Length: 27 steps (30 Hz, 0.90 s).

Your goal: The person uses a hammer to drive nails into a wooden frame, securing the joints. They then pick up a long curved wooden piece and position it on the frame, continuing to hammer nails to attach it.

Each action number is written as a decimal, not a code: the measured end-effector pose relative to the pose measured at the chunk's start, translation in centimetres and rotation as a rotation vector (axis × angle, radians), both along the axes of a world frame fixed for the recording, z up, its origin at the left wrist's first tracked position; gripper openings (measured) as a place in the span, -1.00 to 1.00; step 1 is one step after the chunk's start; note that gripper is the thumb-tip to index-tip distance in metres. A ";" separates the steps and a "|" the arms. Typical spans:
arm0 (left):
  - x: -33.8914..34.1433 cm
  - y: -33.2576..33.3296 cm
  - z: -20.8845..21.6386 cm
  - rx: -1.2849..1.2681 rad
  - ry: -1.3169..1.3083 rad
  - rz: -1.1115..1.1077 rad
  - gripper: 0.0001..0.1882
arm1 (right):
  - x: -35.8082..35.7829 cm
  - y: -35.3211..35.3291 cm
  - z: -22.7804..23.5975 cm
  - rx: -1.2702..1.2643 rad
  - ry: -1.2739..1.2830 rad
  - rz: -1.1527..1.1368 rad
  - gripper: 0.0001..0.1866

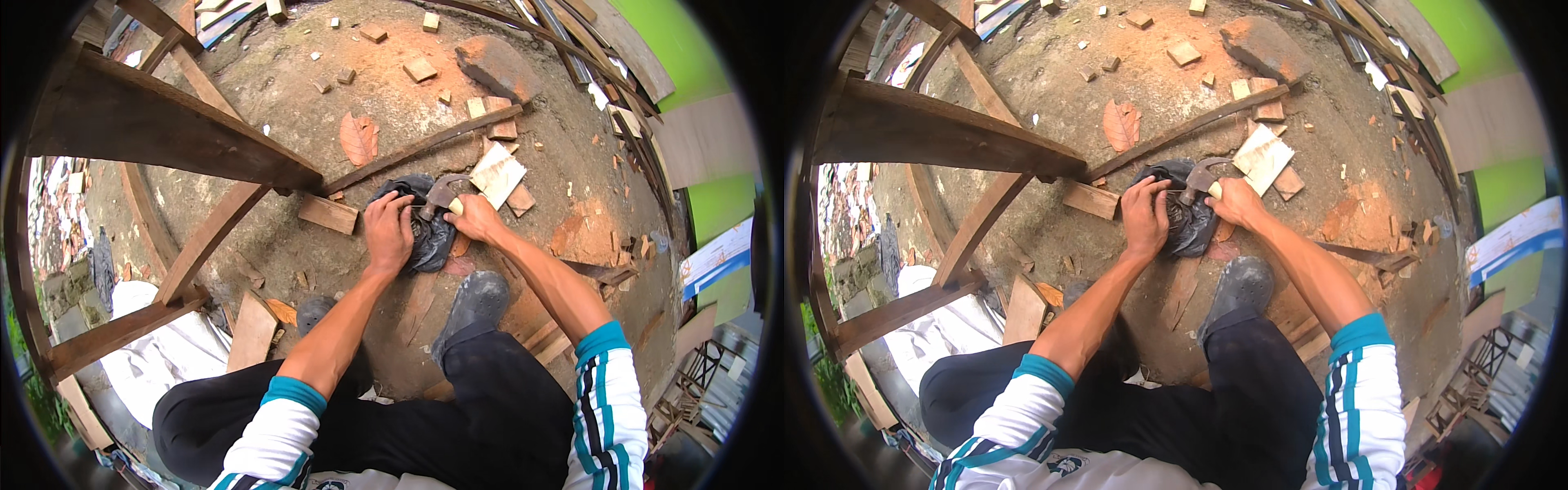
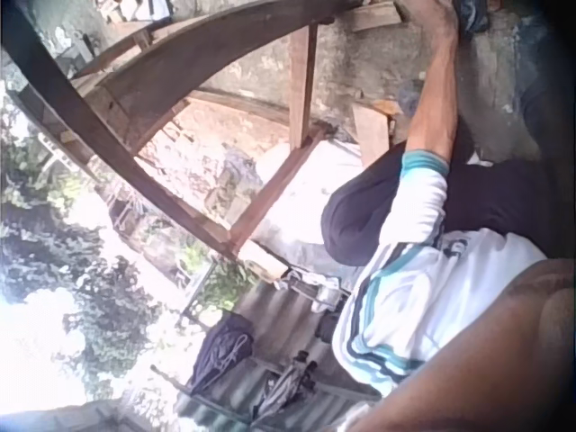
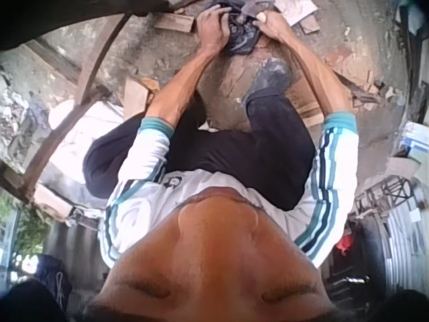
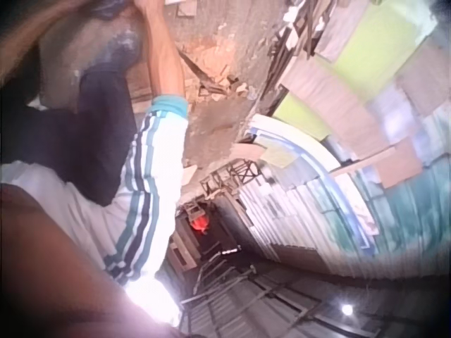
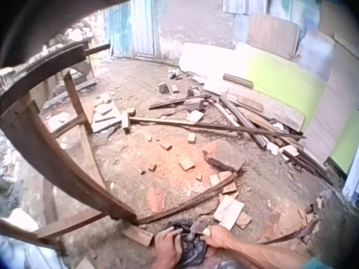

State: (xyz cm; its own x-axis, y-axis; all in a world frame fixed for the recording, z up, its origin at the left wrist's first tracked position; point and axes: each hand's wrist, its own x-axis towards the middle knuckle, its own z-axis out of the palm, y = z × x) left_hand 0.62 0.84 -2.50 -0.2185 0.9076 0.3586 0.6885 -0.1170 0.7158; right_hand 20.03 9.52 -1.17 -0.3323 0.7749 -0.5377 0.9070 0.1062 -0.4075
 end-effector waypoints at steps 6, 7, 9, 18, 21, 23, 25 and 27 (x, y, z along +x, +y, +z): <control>2.9 5.3 3.7 -0.045 -0.404 0.102 -0.90 | 0.8 2.5 3.6 0.018 0.200 -0.147 -0.51; 2.9 5.9 4.8 -0.063 -0.505 0.102 -0.88 | 0.4 3.2 5.2 0.036 0.295 -0.166 -0.50; 2.9 6.7 7.3 -0.100 -0.514 0.115 -0.86 | -0.2 4.9 8.5 -0.133 0.351 -0.223 -0.54; 2.7 5.9 23.9 -0.265 -0.750 0.592 -0.78 | -2.5 3.1 22.2 -0.528 0.702 -0.613 -0.68; 2.5 2.1 30.5 -0.417 -0.772 0.592 -0.75 | -3.1 0.9 29.8 -0.634 0.749 -0.627 -0.65; 3.3 0.0 35.7 -0.495 -0.820 0.586 -0.74 | -3.4 -1.2 34.9 -0.709 0.813 -0.643 -0.63; 4.2 -1.8 40.6 -0.542 -0.891 0.592 -0.74 | -4.2 -3.4 39.9 -0.711 0.810 -0.694 -0.65; 4.8 -3.5 44.6 -0.540 -1.074 0.708 -0.73 | -4.9 -4.8 43.9 -0.709 0.743 -0.718 -0.75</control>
State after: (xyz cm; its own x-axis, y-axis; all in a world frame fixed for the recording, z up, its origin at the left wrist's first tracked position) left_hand 5.42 -2.65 42.08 -0.6254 0.4606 -0.6299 -0.4237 0.4773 0.7698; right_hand 15.18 4.72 42.74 -0.3567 0.5233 -0.7739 0.1964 -0.7679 -0.6097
